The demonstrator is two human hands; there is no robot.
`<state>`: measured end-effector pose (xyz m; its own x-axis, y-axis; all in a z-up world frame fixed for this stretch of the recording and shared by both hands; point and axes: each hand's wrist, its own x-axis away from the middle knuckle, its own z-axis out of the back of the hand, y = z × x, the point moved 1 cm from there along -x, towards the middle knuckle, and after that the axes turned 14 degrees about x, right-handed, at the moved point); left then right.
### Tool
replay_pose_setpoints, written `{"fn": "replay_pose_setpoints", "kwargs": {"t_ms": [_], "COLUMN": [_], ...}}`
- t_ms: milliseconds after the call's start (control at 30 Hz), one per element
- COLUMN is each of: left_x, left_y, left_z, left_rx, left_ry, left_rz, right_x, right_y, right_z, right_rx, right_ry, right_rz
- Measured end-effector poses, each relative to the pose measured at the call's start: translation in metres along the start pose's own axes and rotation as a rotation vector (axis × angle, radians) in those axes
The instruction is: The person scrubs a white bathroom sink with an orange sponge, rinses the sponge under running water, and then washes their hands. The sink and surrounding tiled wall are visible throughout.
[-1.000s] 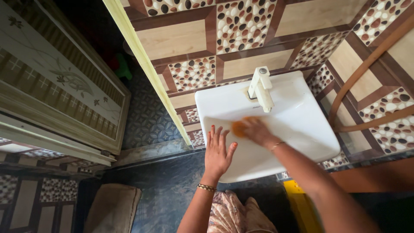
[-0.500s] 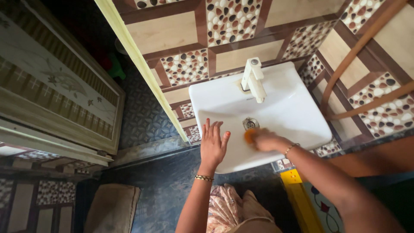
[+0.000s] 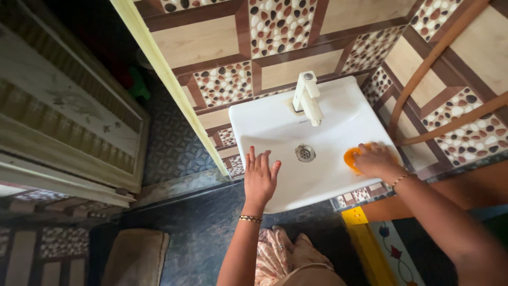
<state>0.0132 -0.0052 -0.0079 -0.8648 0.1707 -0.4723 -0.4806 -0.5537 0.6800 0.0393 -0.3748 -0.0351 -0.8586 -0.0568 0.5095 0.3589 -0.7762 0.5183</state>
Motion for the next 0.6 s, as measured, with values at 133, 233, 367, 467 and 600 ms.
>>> {"fn": "replay_pose_setpoints", "kwargs": {"t_ms": [133, 233, 367, 467, 600], "left_x": [0.003, -0.002, -0.002, -0.001, 0.002], "left_y": [0.003, 0.005, 0.002, 0.001, -0.003], "left_z": [0.003, 0.004, 0.003, 0.003, 0.002], "left_rx": [-0.010, -0.015, 0.010, 0.045, 0.042], "left_ry": [-0.024, -0.017, -0.016, -0.010, -0.009], "left_rz": [0.021, 0.005, 0.030, 0.031, 0.036], "right_x": [-0.010, -0.022, 0.006, 0.018, 0.018], "right_y": [-0.011, -0.061, -0.117, -0.101, -0.027], "right_z": [-0.008, 0.015, 0.066, 0.077, 0.042], "right_rx": [-0.122, -0.057, -0.432, -0.516, -0.154], "right_ry": [-0.051, 0.075, 0.102, 0.091, -0.016], "right_rz": [0.016, 0.416, 0.428, 0.354, 0.032]}}
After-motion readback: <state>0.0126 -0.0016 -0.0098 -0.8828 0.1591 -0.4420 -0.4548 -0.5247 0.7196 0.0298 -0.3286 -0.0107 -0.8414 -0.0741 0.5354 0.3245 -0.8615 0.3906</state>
